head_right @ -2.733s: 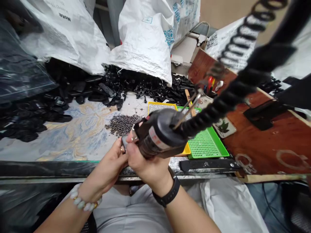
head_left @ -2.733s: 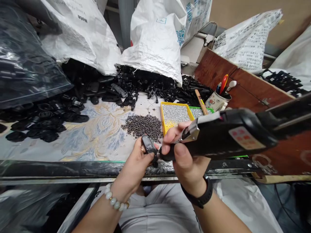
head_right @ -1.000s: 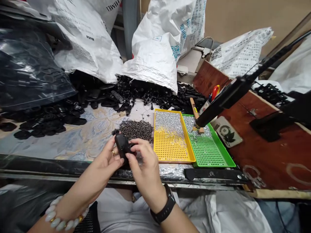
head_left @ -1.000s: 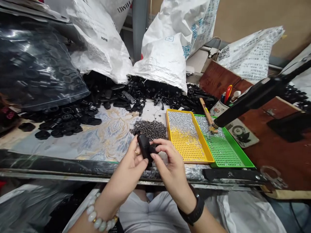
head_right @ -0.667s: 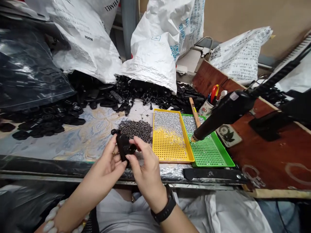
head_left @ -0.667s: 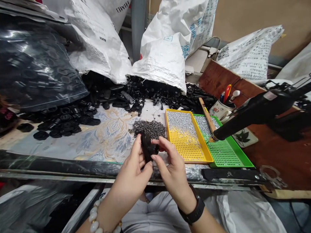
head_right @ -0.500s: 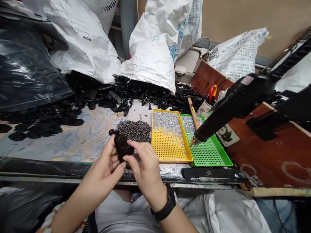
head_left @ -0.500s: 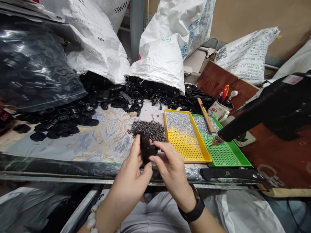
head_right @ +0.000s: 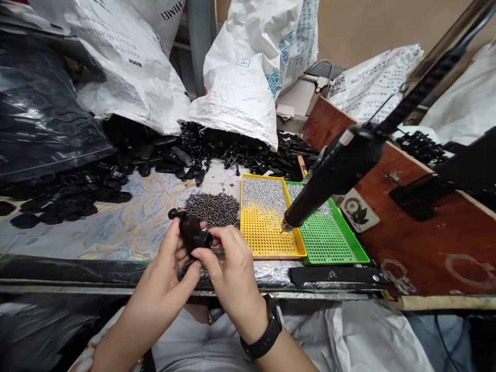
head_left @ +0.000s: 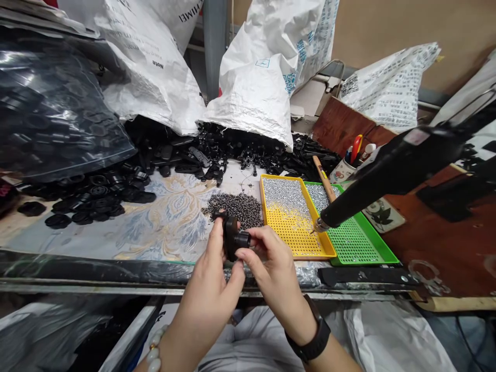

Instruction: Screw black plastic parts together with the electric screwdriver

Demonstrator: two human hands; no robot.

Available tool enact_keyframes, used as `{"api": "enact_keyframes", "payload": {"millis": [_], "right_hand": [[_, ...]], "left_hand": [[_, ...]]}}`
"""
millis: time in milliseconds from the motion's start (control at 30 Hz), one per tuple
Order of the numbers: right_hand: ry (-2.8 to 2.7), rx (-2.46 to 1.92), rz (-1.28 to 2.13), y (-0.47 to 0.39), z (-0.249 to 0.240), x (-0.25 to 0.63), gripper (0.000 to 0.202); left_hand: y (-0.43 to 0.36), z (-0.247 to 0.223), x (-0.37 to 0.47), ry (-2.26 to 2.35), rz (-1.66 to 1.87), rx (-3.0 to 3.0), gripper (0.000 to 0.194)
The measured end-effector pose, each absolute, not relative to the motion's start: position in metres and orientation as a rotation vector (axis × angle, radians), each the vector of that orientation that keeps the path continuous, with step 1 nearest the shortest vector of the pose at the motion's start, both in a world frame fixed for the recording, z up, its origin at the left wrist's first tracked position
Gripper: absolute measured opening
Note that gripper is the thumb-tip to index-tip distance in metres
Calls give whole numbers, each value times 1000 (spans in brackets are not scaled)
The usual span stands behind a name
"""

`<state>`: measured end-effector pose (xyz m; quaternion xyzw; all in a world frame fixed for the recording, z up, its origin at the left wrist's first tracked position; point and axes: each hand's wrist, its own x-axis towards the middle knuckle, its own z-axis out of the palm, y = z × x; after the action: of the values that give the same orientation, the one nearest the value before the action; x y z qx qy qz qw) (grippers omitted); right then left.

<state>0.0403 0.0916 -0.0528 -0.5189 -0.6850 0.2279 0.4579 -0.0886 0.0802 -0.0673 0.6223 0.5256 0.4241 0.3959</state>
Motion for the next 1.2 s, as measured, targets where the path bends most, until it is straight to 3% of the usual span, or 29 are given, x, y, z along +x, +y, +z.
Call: {"api": "enact_keyframes", "payload": {"millis": [267, 533, 700, 933, 1200], "right_hand": [[-1466, -1370, 952, 95, -45, 40, 20], [-1619, -1343, 747, 93, -48, 43, 11], [-1848, -1127, 452, 98, -51, 52, 25], [-1975, -1042, 318, 99, -51, 61, 31], [-1879, -1159, 310, 96, -52, 52, 20]], "left_hand": [[76, -68, -82, 1482, 1077, 1731, 70], [83, -67, -81, 1440, 1039, 1631, 71], [84, -69, -83, 1363, 1030, 1550, 70], [84, -70, -84, 1301, 1030, 1473, 73], [86, -64, -81, 1400, 996, 1567, 74]]}}
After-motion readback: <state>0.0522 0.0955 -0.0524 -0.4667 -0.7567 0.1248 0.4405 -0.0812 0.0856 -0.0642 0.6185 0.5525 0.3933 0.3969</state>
